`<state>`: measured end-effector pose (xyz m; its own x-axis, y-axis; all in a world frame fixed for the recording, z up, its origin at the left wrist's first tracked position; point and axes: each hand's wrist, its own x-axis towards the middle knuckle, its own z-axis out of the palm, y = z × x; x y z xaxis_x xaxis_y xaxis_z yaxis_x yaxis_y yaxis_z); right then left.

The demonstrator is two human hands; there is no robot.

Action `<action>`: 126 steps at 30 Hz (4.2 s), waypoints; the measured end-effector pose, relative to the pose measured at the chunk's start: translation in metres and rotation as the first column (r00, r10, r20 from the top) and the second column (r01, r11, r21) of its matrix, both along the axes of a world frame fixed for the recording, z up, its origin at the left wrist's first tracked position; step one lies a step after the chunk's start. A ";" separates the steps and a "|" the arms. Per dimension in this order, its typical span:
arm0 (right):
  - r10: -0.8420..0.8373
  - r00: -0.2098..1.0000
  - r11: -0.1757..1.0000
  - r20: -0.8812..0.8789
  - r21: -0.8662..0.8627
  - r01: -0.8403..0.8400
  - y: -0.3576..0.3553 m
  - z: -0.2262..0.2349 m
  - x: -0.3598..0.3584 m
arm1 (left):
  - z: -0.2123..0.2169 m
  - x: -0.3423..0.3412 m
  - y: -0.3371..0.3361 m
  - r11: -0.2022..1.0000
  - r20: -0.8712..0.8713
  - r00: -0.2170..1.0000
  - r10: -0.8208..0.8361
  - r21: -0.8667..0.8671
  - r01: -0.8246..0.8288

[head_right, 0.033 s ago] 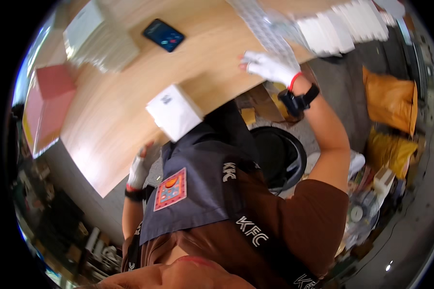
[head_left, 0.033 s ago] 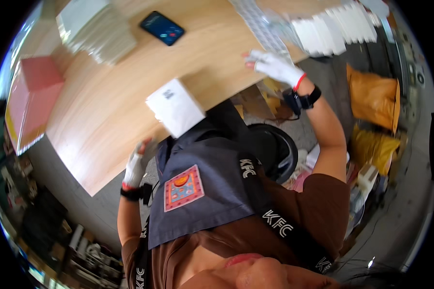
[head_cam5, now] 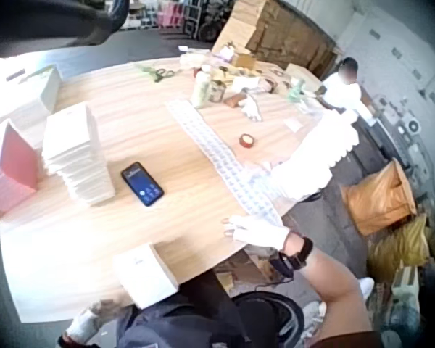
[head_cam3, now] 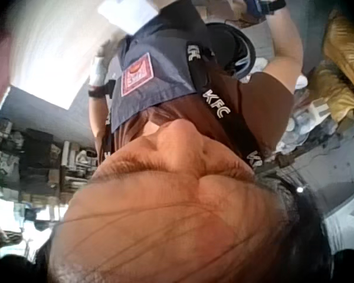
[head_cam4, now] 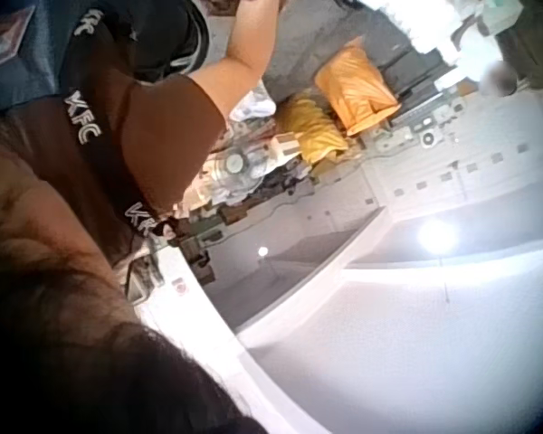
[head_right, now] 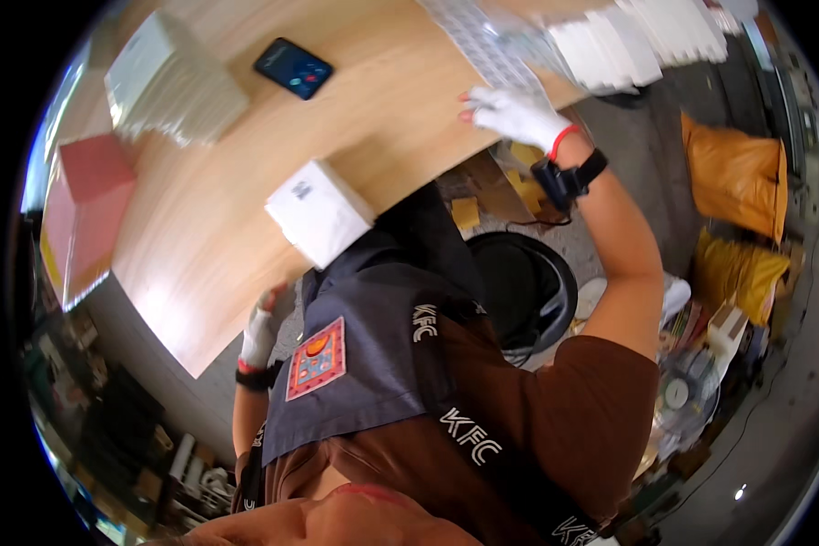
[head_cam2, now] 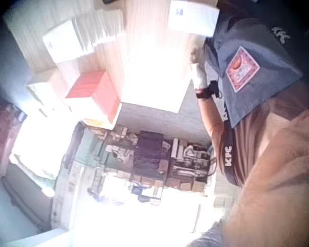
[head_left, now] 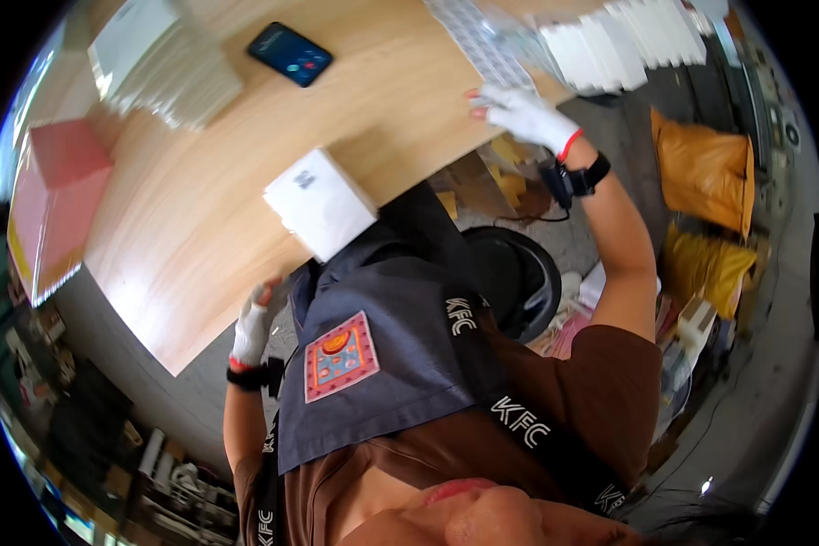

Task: The person places labels on white boxes, seals them in plastic bags, and stacks them. They also handle white foam inserts and place them into plastic bags.

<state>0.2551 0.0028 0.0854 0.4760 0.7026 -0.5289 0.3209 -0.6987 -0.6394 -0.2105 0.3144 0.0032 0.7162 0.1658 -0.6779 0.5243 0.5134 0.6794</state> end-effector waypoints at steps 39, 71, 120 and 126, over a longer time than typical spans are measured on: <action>-0.894 0.401 0.052 0.202 -0.841 0.539 -0.429 -0.101 -0.627 | -0.095 -0.132 0.100 -0.110 -0.643 0.018 -0.766 0.159 0.981; -0.992 0.019 0.023 -0.124 -0.033 0.999 -0.630 -0.050 -0.741 | 0.052 -0.032 -0.503 0.371 0.035 0.409 -0.912 -0.358 0.857; 0.583 0.810 0.148 0.066 0.971 -0.186 -0.926 0.227 0.153 | 0.110 0.556 -0.961 0.926 0.330 0.938 0.103 -0.376 0.031; 0.605 0.793 0.266 0.073 0.920 -0.288 -0.893 0.231 0.268 | 0.108 0.683 -0.909 0.965 0.521 0.850 0.077 -0.255 0.068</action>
<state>0.5228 -0.8905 0.3162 -0.1094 0.8720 0.4771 0.1124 0.4877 -0.8657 0.4723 -0.5948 0.1110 0.9743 0.0445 -0.2210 0.1256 0.7071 0.6959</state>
